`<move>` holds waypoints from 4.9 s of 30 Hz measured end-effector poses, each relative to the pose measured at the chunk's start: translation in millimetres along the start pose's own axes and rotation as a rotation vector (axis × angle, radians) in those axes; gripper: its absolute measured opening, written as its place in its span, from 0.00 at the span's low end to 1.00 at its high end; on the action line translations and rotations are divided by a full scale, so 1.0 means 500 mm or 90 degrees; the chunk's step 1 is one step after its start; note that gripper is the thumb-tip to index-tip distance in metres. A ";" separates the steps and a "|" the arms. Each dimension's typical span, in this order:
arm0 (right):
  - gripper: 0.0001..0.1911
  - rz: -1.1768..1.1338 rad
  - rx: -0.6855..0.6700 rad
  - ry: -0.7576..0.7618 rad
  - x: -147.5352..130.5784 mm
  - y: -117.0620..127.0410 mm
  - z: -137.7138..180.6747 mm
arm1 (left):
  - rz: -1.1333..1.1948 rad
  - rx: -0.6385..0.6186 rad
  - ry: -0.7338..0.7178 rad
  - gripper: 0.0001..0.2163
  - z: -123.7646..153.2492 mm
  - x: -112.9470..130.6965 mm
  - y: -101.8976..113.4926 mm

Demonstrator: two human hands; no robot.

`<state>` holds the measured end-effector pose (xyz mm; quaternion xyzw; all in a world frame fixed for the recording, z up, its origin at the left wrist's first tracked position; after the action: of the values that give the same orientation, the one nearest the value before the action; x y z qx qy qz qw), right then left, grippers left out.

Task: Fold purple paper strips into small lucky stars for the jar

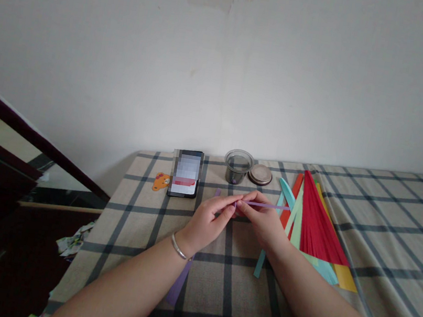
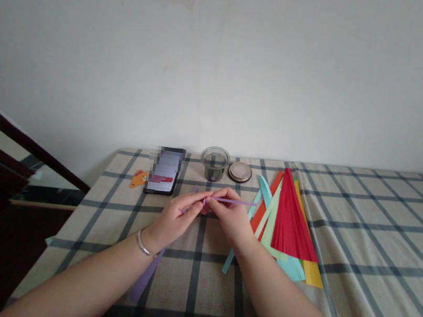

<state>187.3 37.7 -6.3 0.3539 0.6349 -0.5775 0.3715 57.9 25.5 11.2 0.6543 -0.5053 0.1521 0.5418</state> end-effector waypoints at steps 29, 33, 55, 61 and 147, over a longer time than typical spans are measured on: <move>0.13 0.111 0.004 -0.033 0.007 0.006 0.002 | 0.246 0.042 0.168 0.08 0.001 -0.031 -0.015; 0.13 0.125 0.002 -0.026 0.007 0.007 0.001 | 0.262 0.048 0.164 0.07 0.000 -0.029 -0.012; 0.12 0.096 -0.019 -0.036 0.008 0.001 0.004 | 0.322 0.035 0.173 0.09 -0.003 -0.034 -0.012; 0.13 0.051 -0.024 -0.057 0.010 -0.003 0.004 | 0.319 0.026 0.175 0.11 -0.004 -0.035 -0.013; 0.13 0.144 0.004 0.018 -0.002 0.001 0.006 | -0.002 0.008 0.039 0.17 0.003 -0.003 -0.005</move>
<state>188.3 34.7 -5.9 0.4329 0.5942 -0.5288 0.4242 58.7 24.9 8.2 0.6535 -0.4863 0.1748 0.5530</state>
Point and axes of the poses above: each hand's wrist, its own z-axis away from the middle knuckle, its own y-axis out of the back of the hand, x = y × z, the point moved 5 cm from there along -z, towards the middle knuckle, and after that the axes turned 14 degrees about -z, right-handed, at the moved point
